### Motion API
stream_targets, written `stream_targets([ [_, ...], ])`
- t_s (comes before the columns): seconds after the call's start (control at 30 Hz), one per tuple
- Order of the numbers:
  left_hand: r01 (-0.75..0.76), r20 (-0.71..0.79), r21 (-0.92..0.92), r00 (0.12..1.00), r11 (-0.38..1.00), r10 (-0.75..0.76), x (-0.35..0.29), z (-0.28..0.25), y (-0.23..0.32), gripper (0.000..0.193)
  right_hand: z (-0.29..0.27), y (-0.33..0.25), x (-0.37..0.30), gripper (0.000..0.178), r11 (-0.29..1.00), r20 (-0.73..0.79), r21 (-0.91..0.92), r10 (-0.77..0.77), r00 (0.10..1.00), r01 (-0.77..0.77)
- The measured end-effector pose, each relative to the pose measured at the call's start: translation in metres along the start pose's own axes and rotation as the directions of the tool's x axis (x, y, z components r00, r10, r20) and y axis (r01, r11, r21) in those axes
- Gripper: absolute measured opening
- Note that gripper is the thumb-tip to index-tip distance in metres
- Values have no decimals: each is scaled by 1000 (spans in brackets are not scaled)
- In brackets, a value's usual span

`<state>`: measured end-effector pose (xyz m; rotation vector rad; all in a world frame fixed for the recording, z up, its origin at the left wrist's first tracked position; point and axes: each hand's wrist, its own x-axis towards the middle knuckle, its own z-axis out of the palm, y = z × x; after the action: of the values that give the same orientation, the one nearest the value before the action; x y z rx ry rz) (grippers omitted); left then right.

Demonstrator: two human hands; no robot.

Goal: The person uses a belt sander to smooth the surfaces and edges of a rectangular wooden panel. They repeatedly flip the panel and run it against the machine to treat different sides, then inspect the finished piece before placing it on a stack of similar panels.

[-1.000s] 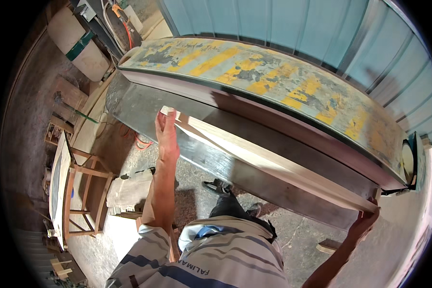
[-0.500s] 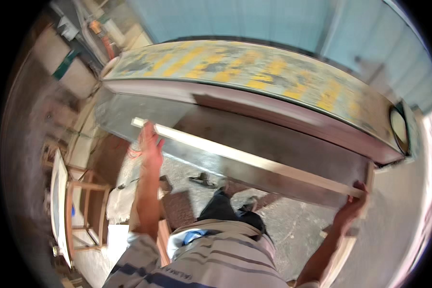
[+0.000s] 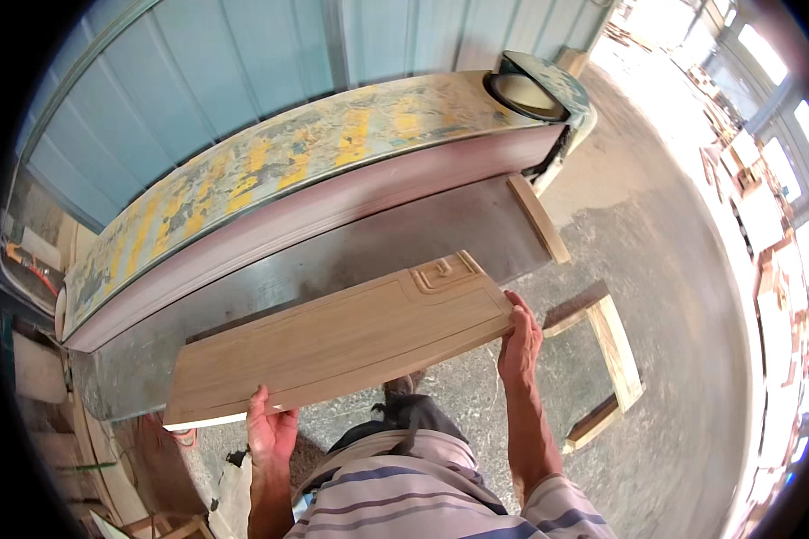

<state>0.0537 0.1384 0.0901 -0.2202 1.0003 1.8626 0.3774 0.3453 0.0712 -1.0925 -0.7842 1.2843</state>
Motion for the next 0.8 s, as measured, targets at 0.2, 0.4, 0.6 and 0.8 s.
stream_targets([
  [0.2, 34, 94, 60, 995, 998, -40, -18, -32, 9, 33, -57, 0, -60, 33, 988, -83, -130, 72, 994, -82],
  [0.4, 15, 351, 49, 936, 999, -31, -14, -17, 21, 43, -105, -20, -100, 36, 938, -97, -33, 341, 935, -346],
  [0.6, 113, 579, 113, 800, 987, -158, -9, 33, -9, 59, -170, 12, -123, 48, 964, -204, -32, 253, 946, -265],
  [0.8, 196, 437, 351, 831, 916, -345, -43, 84, -69, 58, -205, -27, -173, 56, 931, -353, 362, 190, 916, -54],
])
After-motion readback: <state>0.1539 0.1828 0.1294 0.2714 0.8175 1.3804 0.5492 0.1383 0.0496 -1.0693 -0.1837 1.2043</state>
